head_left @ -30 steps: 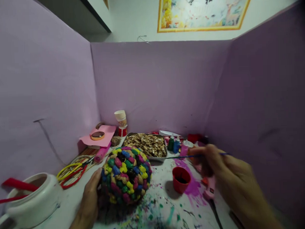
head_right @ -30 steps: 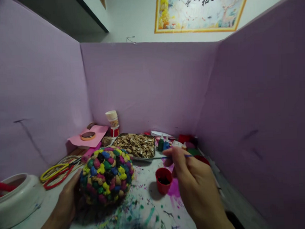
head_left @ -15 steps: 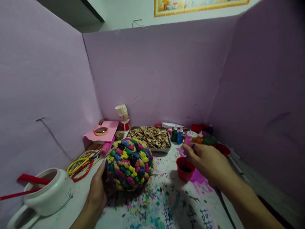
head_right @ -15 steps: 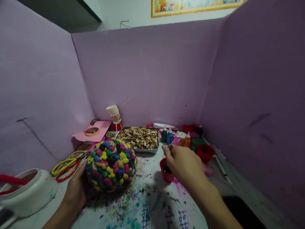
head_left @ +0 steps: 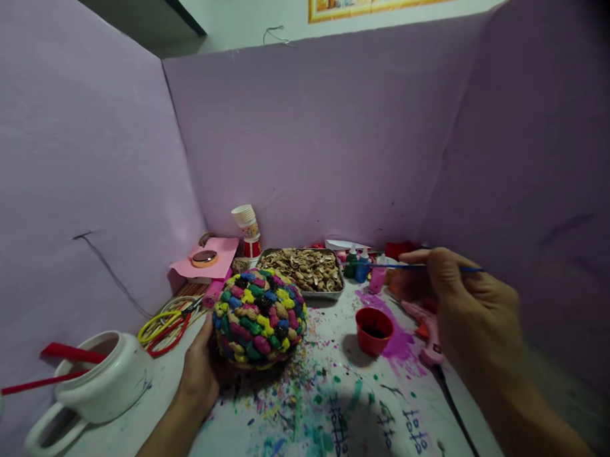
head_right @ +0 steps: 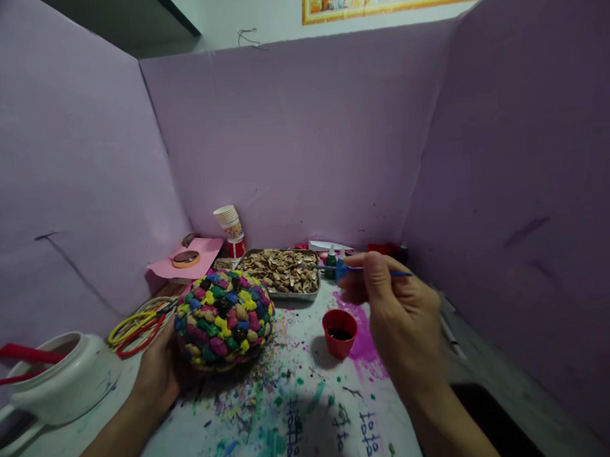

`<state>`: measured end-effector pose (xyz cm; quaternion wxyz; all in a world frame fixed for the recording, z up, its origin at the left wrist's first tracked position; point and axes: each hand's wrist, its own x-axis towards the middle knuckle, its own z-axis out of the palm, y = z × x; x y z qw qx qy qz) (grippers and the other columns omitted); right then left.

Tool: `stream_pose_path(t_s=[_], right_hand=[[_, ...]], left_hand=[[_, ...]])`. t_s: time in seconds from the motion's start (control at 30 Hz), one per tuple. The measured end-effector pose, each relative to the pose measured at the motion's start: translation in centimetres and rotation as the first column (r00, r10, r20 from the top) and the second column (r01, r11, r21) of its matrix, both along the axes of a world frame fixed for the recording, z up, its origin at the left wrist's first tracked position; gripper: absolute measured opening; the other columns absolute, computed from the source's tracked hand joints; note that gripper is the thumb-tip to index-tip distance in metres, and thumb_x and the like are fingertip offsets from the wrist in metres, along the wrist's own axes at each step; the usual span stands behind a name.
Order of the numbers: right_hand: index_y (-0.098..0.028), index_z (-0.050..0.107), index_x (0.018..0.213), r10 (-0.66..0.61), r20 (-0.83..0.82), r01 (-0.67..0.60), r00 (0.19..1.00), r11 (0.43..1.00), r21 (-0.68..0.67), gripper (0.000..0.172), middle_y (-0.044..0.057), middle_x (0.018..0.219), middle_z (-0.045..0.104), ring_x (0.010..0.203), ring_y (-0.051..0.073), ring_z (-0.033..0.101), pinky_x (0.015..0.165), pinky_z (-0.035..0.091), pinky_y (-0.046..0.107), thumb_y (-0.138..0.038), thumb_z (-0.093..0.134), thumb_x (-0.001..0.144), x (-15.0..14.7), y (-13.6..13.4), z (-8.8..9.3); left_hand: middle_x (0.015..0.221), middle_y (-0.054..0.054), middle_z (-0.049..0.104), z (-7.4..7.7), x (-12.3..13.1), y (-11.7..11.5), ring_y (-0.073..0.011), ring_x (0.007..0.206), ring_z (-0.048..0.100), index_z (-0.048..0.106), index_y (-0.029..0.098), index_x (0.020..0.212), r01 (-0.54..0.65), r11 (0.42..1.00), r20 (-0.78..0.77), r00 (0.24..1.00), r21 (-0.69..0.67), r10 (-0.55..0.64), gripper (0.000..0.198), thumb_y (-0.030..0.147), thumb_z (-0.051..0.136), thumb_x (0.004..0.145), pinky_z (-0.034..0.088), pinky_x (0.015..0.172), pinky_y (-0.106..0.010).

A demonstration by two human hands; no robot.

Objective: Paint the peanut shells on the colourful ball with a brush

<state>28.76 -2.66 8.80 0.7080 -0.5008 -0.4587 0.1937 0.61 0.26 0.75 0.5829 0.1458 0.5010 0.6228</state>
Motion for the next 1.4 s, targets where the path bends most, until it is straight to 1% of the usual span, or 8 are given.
stream_pose_path(t_s=[0.17,0.27,0.4,0.7,0.83,1.0,1.23,1.4], right_hand=[[-0.025,0.068,0.1,0.367,-0.168,-0.357,0.915,0.93,0.087,0.035,0.007,0.101,0.076,0.085,0.022,0.073,0.078,0.06,0.04,-0.057,0.06,0.088,-3.4,1.2,-3.1],[-0.025,0.066,0.109,0.453,-0.194,-0.462,0.87,0.887,-0.004,0.042,0.011,0.123,0.069,0.106,0.027,0.07,0.09,0.057,0.046,-0.061,0.058,0.087,-5.2,1.9,-5.6],[-0.025,0.061,0.117,0.512,-0.194,-0.536,0.836,0.838,-0.098,0.049,0.011,0.132,0.064,0.113,0.027,0.067,0.104,0.048,0.047,-0.063,0.056,0.088,-6.6,2.1,-7.9],[-0.025,0.06,0.117,0.501,-0.242,-0.538,0.831,0.834,-0.121,0.052,0.013,0.141,0.057,0.115,0.032,0.066,0.109,0.042,0.053,-0.065,0.06,0.084,-6.4,2.8,-9.5],[-0.027,0.06,0.117,0.461,-0.284,-0.509,0.841,0.852,-0.125,0.055,0.012,0.142,0.056,0.115,0.032,0.066,0.109,0.042,0.052,-0.068,0.061,0.081,-6.3,3.1,-10.0],[-0.028,0.059,0.117,0.469,-0.3,-0.52,0.83,0.847,-0.114,0.056,0.009,0.143,0.055,0.116,0.032,0.066,0.111,0.039,0.054,-0.07,0.061,0.08,-6.6,3.0,-9.9],[-0.029,0.052,0.122,0.515,-0.173,-0.536,0.84,0.837,-0.113,0.052,0.009,0.144,0.052,0.125,0.031,0.06,0.112,0.038,0.052,-0.068,0.05,0.089,-6.5,3.0,-10.7],[-0.029,0.05,0.126,0.542,-0.08,-0.548,0.836,0.827,-0.123,0.048,0.009,0.145,0.052,0.132,0.028,0.054,0.115,0.035,0.049,-0.064,0.045,0.094,-6.6,2.9,-11.2]], left_hand=[[0.113,-0.009,0.074,-0.4,-0.2,0.2,-0.0294,0.109,0.068,0.064,0.024,0.128,-0.012,0.999,0.033,0.999,0.032,0.011,0.048,0.045,0.055,0.085,0.053,0.095,-0.048],[0.113,-0.009,0.074,-0.4,-0.2,0.2,-0.0292,0.109,0.067,0.063,0.023,0.128,-0.017,0.999,0.038,0.999,0.036,0.015,0.049,0.045,0.055,0.086,0.052,0.096,-0.048],[0.112,-0.009,0.075,-0.2,0.0,0.0,-0.0288,0.108,0.068,0.064,0.021,0.127,-0.033,0.999,0.044,0.999,0.042,0.032,0.047,0.043,0.055,0.086,0.053,0.096,-0.047],[0.103,-0.01,0.075,0.1,-0.1,-0.7,-0.0273,0.096,0.071,0.068,0.017,0.116,0.033,0.998,0.069,0.997,0.047,-0.037,0.043,0.045,0.052,0.087,0.058,0.082,-0.043],[0.1,-0.009,0.074,0.4,-0.2,-1.1,-0.0254,0.089,0.071,0.067,0.018,0.114,0.061,0.997,-0.028,0.998,0.038,-0.06,0.04,0.045,0.055,0.085,0.06,0.07,-0.039],[0.108,-0.005,0.071,-0.1,-0.7,-1.2,-0.0241,0.091,0.068,0.065,0.024,0.113,0.025,0.992,-0.21,0.978,0.125,0.002,0.047,0.052,0.064,0.076,0.057,0.061,-0.032],[0.095,-0.004,0.069,-0.6,-1.0,-1.3,-0.0226,0.08,0.065,0.064,0.023,0.106,0.144,0.983,-0.329,0.939,0.11,-0.101,0.055,0.064,0.067,0.069,0.052,0.053,-0.03],[0.085,-0.003,0.068,-0.4,-1.2,-1.2,-0.0199,0.066,0.061,0.066,0.021,0.101,0.124,0.99,-0.337,0.937,0.067,-0.094,0.058,0.064,0.07,0.063,0.048,0.049,-0.031]])
